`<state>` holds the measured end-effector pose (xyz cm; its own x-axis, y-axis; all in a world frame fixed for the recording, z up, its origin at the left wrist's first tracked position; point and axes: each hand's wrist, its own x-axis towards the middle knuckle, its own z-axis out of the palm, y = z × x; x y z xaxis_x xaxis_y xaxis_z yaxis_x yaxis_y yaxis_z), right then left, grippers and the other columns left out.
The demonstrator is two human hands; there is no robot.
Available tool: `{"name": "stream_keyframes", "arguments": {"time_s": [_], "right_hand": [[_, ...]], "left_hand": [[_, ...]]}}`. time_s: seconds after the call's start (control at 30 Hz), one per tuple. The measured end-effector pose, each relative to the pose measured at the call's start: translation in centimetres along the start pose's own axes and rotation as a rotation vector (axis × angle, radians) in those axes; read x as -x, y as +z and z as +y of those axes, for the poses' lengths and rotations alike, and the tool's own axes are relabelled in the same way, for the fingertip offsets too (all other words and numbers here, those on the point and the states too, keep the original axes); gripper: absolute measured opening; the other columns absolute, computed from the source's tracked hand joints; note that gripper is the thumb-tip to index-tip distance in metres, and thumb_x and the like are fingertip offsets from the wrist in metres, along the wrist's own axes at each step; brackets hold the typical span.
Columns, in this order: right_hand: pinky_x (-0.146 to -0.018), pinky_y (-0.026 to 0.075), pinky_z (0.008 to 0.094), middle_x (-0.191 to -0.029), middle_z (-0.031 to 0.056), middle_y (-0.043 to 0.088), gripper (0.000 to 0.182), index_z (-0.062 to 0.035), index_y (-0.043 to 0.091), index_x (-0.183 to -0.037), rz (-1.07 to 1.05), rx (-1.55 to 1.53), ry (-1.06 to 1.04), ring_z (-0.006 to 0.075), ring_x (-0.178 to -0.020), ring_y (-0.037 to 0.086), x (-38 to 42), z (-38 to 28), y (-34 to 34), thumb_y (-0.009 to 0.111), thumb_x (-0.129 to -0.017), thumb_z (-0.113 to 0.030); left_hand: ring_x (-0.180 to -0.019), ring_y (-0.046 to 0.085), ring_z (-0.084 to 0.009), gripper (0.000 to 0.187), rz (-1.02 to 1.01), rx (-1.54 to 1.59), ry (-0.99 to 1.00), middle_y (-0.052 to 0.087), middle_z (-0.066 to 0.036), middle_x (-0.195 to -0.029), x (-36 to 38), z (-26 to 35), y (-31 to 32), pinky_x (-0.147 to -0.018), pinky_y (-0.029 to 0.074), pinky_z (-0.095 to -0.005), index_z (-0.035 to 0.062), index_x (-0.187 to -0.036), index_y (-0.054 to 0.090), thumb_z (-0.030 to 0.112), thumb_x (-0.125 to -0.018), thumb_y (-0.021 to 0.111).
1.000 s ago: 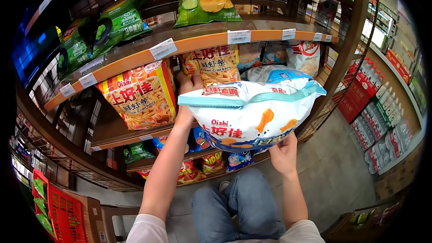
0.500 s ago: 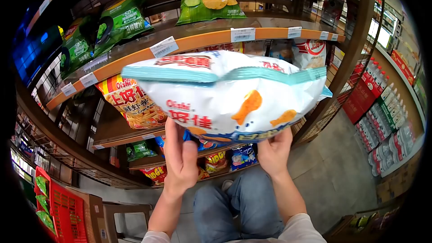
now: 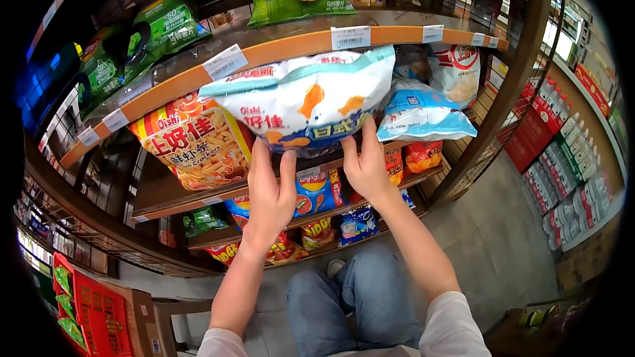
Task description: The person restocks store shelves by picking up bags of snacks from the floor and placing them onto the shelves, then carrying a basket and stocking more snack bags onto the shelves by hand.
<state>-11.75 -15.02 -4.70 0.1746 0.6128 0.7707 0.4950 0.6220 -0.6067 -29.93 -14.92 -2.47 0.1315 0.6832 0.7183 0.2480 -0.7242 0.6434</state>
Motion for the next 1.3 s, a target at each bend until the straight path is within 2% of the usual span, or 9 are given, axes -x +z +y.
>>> {"name": "stream_keyframes", "arguments": {"time_s": [0.2, 0.57, 0.7, 0.8, 0.87, 0.93, 1.07, 1.13, 1.3], "right_hand": [[-0.094, 0.042, 0.0375, -0.120, 0.0229, 0.056, 0.040, 0.0018, 0.036, -0.132, -0.165, 0.037, 0.171, 0.0355, -0.112, 0.055, -0.8, -0.2, -0.6, 0.047, -0.098, -0.017], [-0.095, 0.042, 0.0373, -0.118, 0.0228, 0.057, 0.039, 0.0031, 0.041, -0.129, -0.306, 0.036, 0.322, 0.0330, -0.110, 0.057, -3.1, -2.4, -1.1, 0.046, -0.099, -0.021], [-0.105, 0.035, 0.0368, -0.135, 0.0295, 0.046, 0.064, 0.0066, 0.023, -0.143, -0.307, 0.166, 0.291, 0.0391, -0.128, 0.044, -1.1, -4.0, -2.0, 0.052, -0.096, -0.026], [-0.100, 0.041, 0.0379, -0.128, 0.0305, 0.053, 0.061, 0.0052, 0.034, -0.140, -0.234, 0.320, -0.016, 0.0368, -0.119, 0.055, 2.6, -5.3, -3.9, 0.062, -0.090, -0.015], [-0.086, 0.050, 0.0339, -0.115, 0.0229, 0.062, 0.046, 0.0049, 0.049, -0.129, -0.217, 0.349, 0.020, 0.0278, -0.100, 0.065, 5.2, -5.5, -7.0, 0.064, -0.089, -0.012], [-0.073, 0.052, 0.0272, -0.100, 0.0121, 0.066, 0.029, 0.0041, 0.057, -0.115, 0.197, 0.093, 0.366, 0.0183, -0.084, 0.066, 7.9, -2.5, -9.9, 0.063, -0.092, -0.013], [-0.071, 0.055, 0.0312, -0.107, 0.0151, 0.059, 0.046, 0.0002, 0.040, -0.133, 0.542, 0.031, 0.531, 0.0192, -0.084, 0.063, 5.0, 0.0, -16.0, 0.052, -0.099, -0.028], [-0.072, 0.056, 0.0343, -0.114, 0.0168, 0.055, 0.056, -0.0027, 0.031, -0.140, 0.359, -0.251, 0.555, 0.0226, -0.094, 0.063, 3.4, 0.7, -16.8, 0.054, -0.098, -0.031], [-0.077, 0.053, 0.0322, -0.117, 0.0126, 0.056, 0.056, -0.0004, 0.033, -0.138, 0.148, -0.221, 0.262, 0.0197, -0.095, 0.061, 0.4, 0.2, -16.0, 0.062, -0.091, -0.009]], "left_hand": [[-0.116, 0.046, -0.0457, 0.046, -0.075, -0.030, -0.058, 0.046, -0.030, -0.127, -0.3, 0.0, 0.7, -0.097, 0.038, -0.0458, -0.0071, -0.135, 0.033, 0.012, -0.096, 0.049], [-0.109, 0.049, -0.0479, 0.051, -0.017, -0.126, -0.254, 0.049, -0.037, -0.117, -1.3, 3.3, 0.5, -0.092, 0.040, -0.0496, -0.0168, -0.132, 0.030, 0.013, -0.095, 0.050], [-0.119, 0.045, -0.0481, 0.058, 0.113, -0.318, -0.053, 0.042, -0.038, -0.129, 1.3, 4.1, 0.9, -0.102, 0.035, -0.0459, -0.0174, -0.135, 0.026, 0.018, -0.096, 0.050], [-0.122, 0.044, -0.0433, 0.059, 0.120, -0.320, 0.114, 0.044, -0.030, -0.131, 2.8, 7.2, 0.9, -0.104, 0.035, -0.0458, -0.0112, -0.133, 0.036, 0.010, -0.086, 0.064], [-0.117, 0.050, -0.0375, 0.051, 0.046, -0.201, 0.266, 0.046, -0.025, -0.128, 2.6, 8.2, 1.5, -0.099, 0.041, -0.0426, -0.0072, -0.126, 0.047, 0.004, -0.081, 0.068], [-0.116, 0.051, -0.0388, 0.050, -0.103, -0.057, 0.338, 0.048, -0.025, -0.125, 1.2, 7.8, 3.2, -0.097, 0.044, -0.0426, -0.0058, -0.126, 0.046, 0.004, -0.082, 0.068], [-0.110, 0.051, -0.0459, 0.052, -0.137, 0.041, 0.304, 0.052, -0.027, -0.118, -1.5, 6.7, 7.1, -0.092, 0.046, -0.0453, -0.0053, -0.129, 0.040, 0.005, -0.084, 0.065], [-0.102, 0.054, -0.0481, 0.052, -0.277, 0.139, 0.099, 0.052, -0.029, -0.114, -2.2, 6.2, 8.6, -0.085, 0.048, -0.0473, -0.0038, -0.130, 0.039, 0.003, -0.085, 0.063], [-0.093, 0.057, -0.0459, 0.040, -0.152, 0.194, 0.150, 0.054, -0.025, -0.104, -2.8, 5.3, 10.4, -0.077, 0.048, -0.0478, -0.0022, -0.122, 0.047, 0.000, -0.084, 0.061]]}}
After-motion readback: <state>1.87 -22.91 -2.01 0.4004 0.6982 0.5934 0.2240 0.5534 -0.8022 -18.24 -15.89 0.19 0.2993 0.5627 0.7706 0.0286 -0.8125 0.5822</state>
